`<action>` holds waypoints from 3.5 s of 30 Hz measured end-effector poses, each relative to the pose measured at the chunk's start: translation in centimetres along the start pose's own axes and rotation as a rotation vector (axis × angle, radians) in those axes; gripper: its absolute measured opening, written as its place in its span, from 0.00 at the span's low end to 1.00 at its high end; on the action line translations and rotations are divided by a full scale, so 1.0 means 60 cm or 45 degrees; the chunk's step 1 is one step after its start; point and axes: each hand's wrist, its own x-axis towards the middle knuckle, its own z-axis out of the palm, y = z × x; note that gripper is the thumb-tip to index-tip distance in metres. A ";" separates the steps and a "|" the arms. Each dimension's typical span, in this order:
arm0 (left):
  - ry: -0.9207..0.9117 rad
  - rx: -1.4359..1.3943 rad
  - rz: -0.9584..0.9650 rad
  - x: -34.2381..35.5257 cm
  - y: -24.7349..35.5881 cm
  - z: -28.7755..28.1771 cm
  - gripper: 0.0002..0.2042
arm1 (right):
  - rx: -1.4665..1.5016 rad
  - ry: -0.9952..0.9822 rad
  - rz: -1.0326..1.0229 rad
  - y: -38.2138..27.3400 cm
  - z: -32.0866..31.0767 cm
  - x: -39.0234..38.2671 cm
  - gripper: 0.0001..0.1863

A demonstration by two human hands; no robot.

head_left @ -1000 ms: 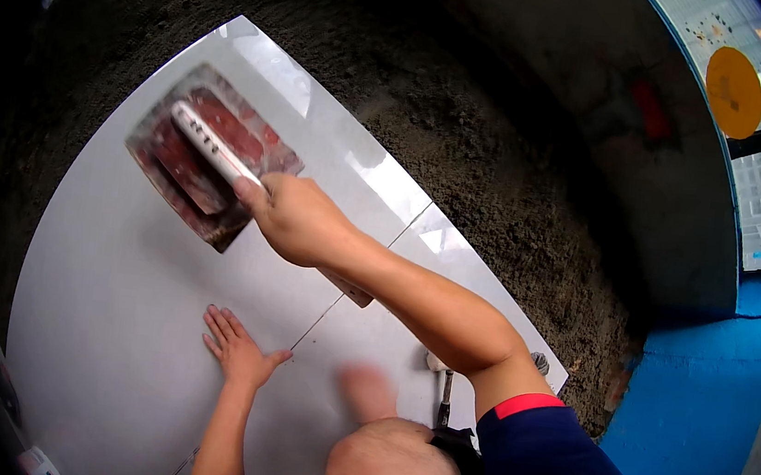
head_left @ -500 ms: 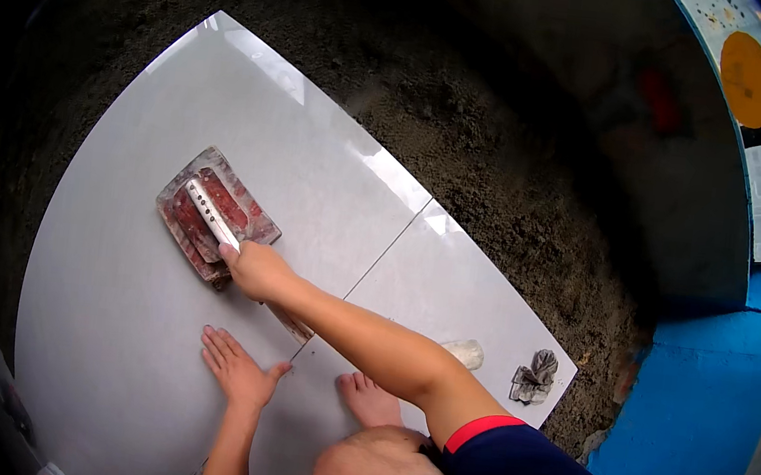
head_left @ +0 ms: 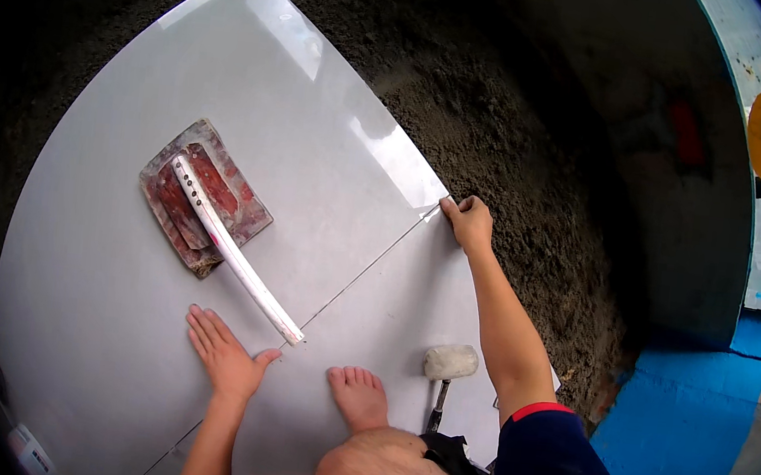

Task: The person positions and aligns large floor tiles onto a prepared mortar bed, using a grout float to press the tiles down and tapping the edges by hand to level them.

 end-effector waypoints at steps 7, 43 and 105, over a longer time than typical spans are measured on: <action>0.034 -0.074 0.004 -0.001 -0.004 0.001 0.68 | 0.176 -0.006 -0.186 0.001 0.019 0.011 0.13; -0.228 0.211 -0.256 -0.170 -0.478 -0.105 0.34 | 0.469 -1.553 -0.065 -0.360 0.203 -0.358 0.26; 0.725 -0.210 -1.108 -0.377 -0.606 0.189 0.41 | -0.193 -1.078 -0.507 -0.787 0.450 -0.561 0.31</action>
